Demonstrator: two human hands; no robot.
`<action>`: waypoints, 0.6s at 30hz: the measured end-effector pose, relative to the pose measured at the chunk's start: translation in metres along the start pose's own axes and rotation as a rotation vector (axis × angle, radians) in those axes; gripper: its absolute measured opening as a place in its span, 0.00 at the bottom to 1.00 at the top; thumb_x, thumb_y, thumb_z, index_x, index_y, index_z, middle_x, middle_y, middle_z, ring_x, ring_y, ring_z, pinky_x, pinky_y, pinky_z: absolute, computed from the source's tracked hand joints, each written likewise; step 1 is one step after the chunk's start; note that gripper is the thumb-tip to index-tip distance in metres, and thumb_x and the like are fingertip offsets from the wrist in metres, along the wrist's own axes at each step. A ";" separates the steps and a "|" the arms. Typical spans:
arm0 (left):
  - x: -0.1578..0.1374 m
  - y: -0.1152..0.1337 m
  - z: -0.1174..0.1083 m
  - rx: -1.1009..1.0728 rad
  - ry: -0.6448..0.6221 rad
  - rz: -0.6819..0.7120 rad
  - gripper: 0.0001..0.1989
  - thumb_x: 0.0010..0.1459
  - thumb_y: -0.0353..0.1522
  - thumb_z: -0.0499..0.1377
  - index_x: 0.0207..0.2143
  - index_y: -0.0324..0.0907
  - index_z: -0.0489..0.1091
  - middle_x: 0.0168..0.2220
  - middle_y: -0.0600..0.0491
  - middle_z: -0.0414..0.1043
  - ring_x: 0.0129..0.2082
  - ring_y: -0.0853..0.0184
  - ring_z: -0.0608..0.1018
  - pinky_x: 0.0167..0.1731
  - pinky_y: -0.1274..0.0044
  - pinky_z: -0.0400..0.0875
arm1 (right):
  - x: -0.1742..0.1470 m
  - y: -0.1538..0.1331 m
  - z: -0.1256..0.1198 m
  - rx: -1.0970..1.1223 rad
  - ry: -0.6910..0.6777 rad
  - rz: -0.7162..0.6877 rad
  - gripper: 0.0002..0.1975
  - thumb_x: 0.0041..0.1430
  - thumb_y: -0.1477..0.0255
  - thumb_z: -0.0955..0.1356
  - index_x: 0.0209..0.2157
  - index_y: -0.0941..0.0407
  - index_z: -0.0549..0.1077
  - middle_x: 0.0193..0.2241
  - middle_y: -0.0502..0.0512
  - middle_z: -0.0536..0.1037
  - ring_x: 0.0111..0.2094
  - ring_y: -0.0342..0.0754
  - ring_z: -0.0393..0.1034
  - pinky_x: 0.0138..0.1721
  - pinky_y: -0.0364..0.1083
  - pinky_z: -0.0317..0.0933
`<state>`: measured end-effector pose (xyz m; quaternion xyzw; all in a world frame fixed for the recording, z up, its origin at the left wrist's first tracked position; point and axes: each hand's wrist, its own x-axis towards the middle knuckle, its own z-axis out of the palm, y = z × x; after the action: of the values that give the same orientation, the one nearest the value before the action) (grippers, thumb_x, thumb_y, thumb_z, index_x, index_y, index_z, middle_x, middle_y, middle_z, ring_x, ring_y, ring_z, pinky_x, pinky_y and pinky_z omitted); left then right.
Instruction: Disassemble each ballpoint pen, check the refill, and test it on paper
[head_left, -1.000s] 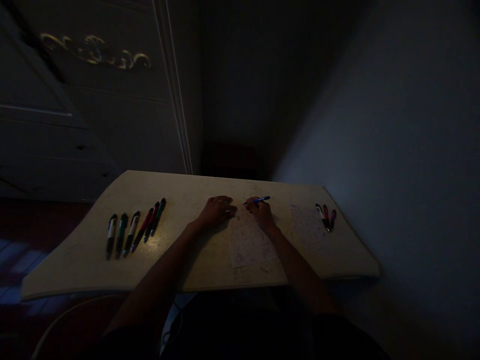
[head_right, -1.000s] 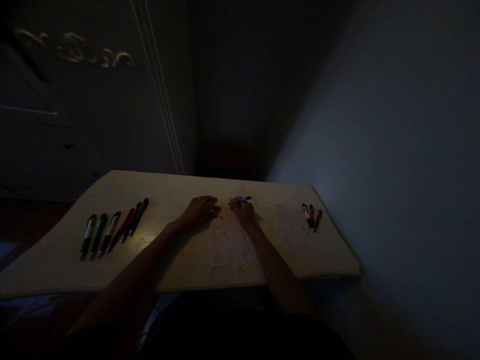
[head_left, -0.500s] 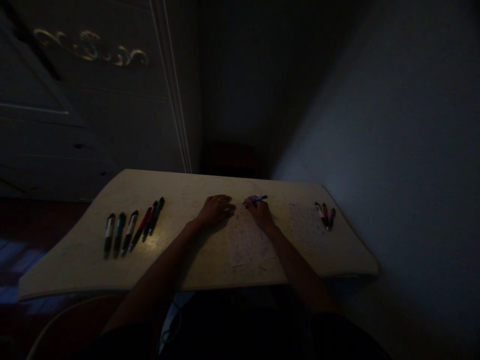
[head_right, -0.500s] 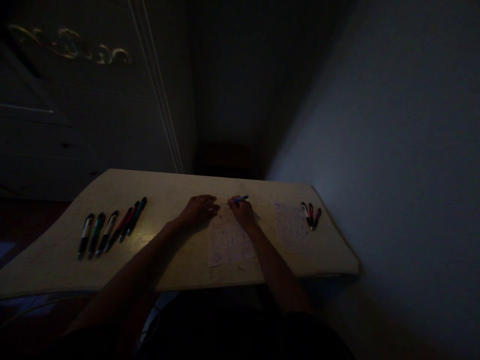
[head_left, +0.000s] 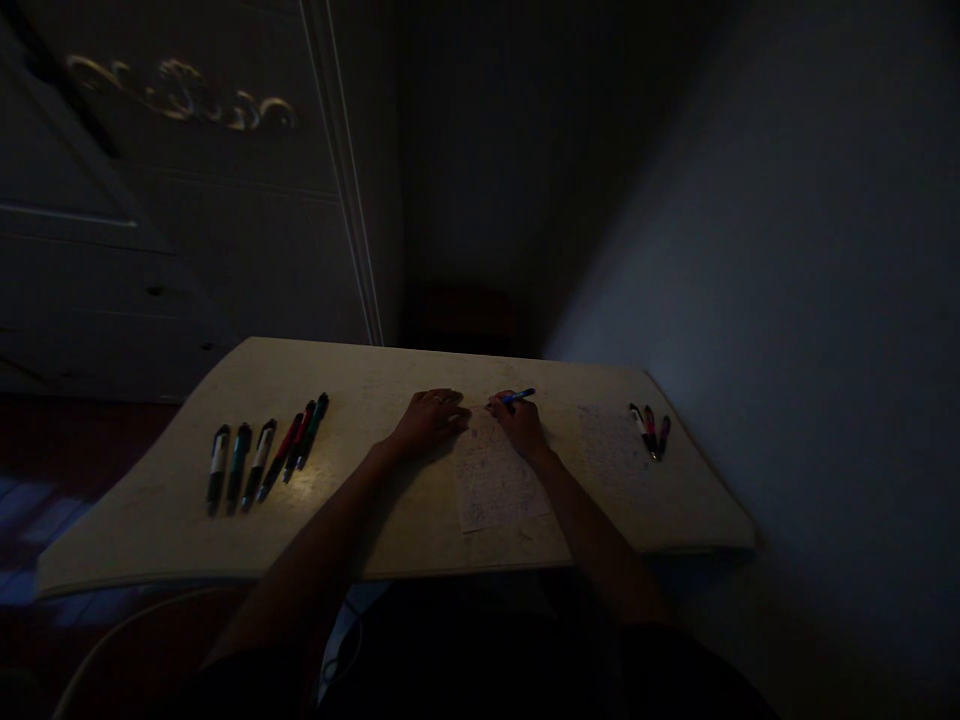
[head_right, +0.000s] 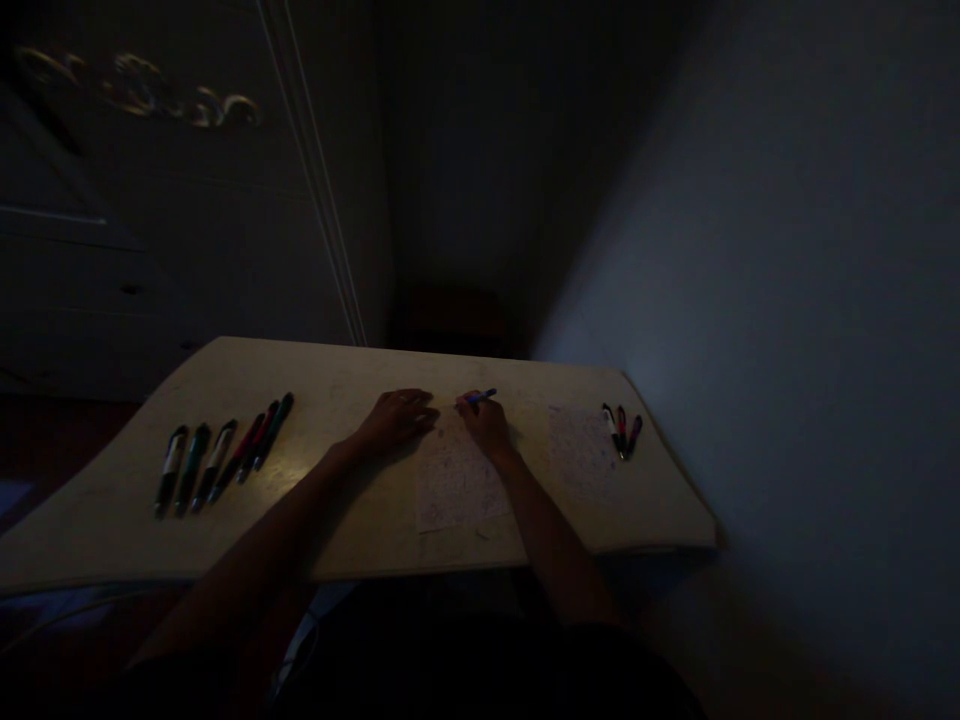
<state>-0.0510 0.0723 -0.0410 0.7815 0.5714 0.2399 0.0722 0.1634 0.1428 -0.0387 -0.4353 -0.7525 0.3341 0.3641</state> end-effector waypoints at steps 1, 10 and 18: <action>0.000 0.000 0.000 0.003 -0.001 0.001 0.14 0.64 0.41 0.57 0.48 0.51 0.77 0.58 0.48 0.71 0.57 0.57 0.71 0.56 0.61 0.61 | 0.000 -0.001 0.000 0.007 -0.002 0.014 0.16 0.61 0.57 0.64 0.31 0.54 0.74 0.26 0.54 0.80 0.32 0.52 0.77 0.36 0.46 0.67; 0.000 -0.003 0.003 0.007 -0.021 0.007 0.15 0.64 0.42 0.56 0.49 0.51 0.76 0.58 0.48 0.70 0.58 0.57 0.70 0.57 0.62 0.60 | 0.001 0.001 0.001 0.148 0.083 0.110 0.21 0.59 0.50 0.64 0.32 0.55 0.73 0.23 0.52 0.78 0.24 0.47 0.73 0.29 0.43 0.65; 0.001 -0.001 0.001 0.007 -0.017 0.000 0.14 0.64 0.40 0.56 0.48 0.50 0.77 0.58 0.47 0.71 0.58 0.56 0.71 0.57 0.60 0.61 | -0.002 -0.005 -0.002 0.022 0.097 0.063 0.20 0.59 0.52 0.64 0.31 0.55 0.74 0.25 0.55 0.80 0.28 0.50 0.75 0.33 0.44 0.67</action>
<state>-0.0511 0.0736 -0.0420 0.7836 0.5717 0.2313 0.0745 0.1639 0.1395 -0.0340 -0.4704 -0.7161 0.3324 0.3943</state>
